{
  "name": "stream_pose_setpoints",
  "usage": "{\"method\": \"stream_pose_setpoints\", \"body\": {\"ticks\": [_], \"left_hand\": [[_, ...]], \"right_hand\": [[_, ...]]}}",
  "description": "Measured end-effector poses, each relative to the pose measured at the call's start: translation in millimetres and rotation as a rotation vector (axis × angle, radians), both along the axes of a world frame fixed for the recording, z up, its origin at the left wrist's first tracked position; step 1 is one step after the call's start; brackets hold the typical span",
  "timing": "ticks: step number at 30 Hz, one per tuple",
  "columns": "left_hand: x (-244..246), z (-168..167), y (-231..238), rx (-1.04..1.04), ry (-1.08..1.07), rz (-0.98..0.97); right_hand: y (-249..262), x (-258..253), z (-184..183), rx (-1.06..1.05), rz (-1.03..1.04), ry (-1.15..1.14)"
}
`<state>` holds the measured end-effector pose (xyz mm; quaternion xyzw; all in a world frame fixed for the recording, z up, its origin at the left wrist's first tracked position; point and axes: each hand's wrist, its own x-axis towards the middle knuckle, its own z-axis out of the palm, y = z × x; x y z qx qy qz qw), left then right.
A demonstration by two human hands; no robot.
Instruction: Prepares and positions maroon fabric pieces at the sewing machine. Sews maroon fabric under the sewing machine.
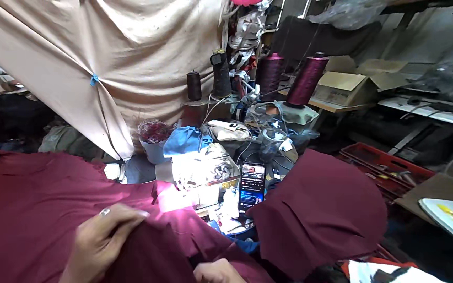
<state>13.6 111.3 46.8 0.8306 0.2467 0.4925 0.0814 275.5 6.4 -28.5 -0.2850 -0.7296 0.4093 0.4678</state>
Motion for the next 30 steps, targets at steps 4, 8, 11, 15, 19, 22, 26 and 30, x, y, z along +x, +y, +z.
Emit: {"method": "stream_pose_setpoints", "body": {"ticks": [4, 8, 11, 15, 19, 22, 26, 30], "left_hand": [[33, -52, 77, 0.055, 0.234, 0.162], [68, -91, 103, -0.386, 0.425, 0.362], [73, -98, 106, -0.517, 0.404, 0.286], [73, -98, 102, -0.476, 0.361, 0.249], [77, -102, 100, -0.37, 0.274, 0.32], [84, -102, 101, -0.387, 0.296, 0.327], [92, -101, 102, -0.494, 0.321, 0.34], [91, -110, 99, -0.419, 0.261, 0.325]], "right_hand": [[50, -2, -56, -0.256, -0.297, -0.094], [93, 4, -108, -0.411, -0.494, -0.259], [103, 3, -114, -0.452, -0.55, -0.288], [107, -11, -114, -0.293, -0.697, -0.077], [108, -18, -105, -0.104, -0.878, -0.063], [117, -15, -107, -0.076, -0.907, -0.06], [127, -2, -98, -0.337, -0.651, -0.068], [120, 2, -102, -0.454, -0.533, 0.001]]}}
